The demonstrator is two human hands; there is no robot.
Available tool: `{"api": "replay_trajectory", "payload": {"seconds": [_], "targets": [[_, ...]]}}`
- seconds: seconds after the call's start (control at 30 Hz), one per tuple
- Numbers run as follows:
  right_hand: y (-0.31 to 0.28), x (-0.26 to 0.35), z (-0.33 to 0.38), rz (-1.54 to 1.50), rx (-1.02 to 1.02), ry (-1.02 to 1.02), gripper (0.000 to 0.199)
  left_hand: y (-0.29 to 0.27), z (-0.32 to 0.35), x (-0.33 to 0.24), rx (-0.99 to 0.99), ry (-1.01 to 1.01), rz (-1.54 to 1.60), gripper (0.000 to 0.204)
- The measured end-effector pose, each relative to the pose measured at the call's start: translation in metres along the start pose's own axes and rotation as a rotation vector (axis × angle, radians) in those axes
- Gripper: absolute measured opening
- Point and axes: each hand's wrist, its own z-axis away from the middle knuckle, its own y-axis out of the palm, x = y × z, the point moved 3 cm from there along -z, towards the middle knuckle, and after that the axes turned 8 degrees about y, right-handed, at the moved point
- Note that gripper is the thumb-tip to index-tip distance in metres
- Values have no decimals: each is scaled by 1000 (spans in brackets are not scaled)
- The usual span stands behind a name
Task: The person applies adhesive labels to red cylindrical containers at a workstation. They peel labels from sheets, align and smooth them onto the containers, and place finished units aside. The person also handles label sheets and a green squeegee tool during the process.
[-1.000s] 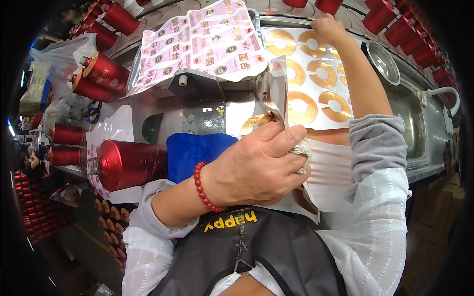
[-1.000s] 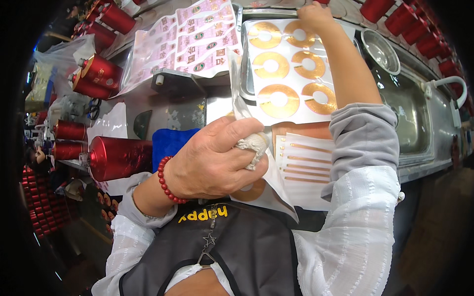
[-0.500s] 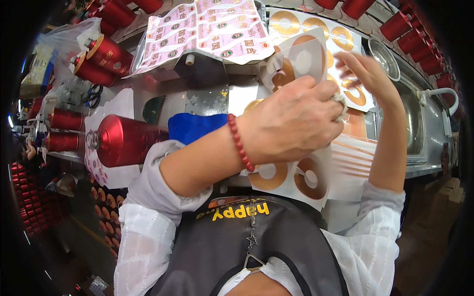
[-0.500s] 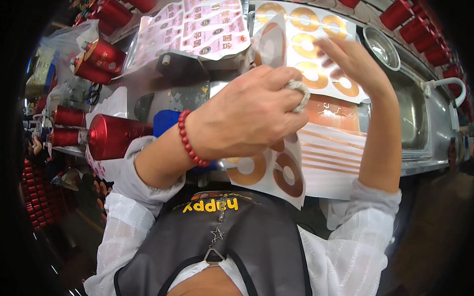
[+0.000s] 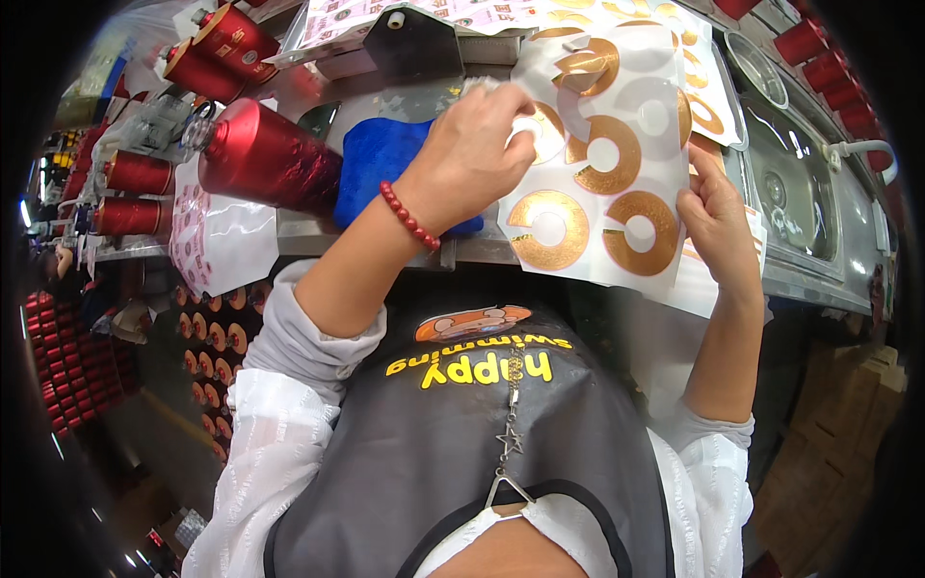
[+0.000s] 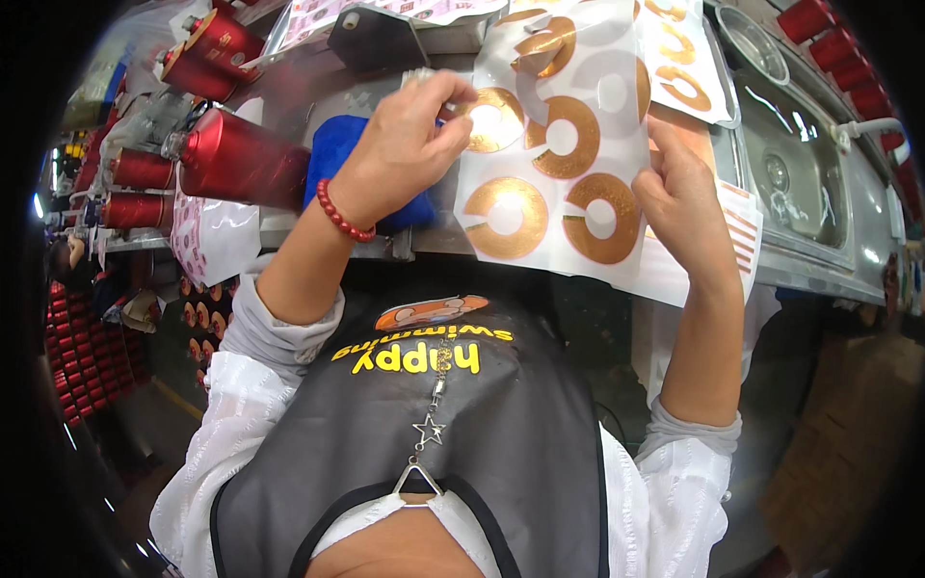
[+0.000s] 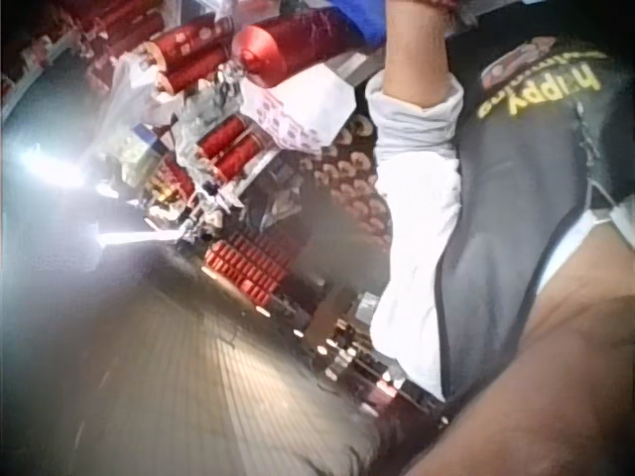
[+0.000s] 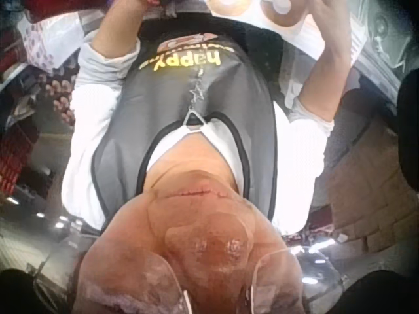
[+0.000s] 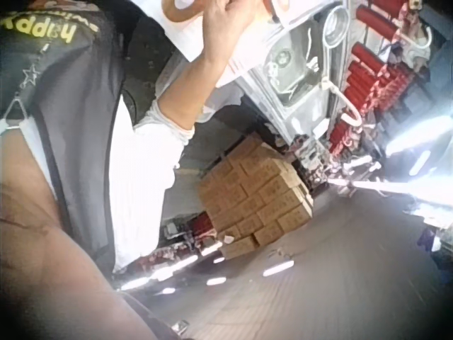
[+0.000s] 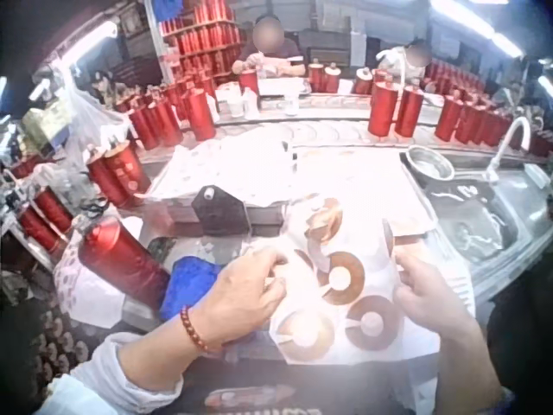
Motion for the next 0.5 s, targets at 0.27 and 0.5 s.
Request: {"api": "replay_trajectory", "payload": {"seconds": [0.27, 0.5], "targets": [[-10, -8, -21, -669, -11, 22, 47, 7, 31, -4, 86, -315, 559, 36], [-19, -25, -28, -768, 65, 87, 49, 64, -22, -9, 221, -9, -122, 52]]}}
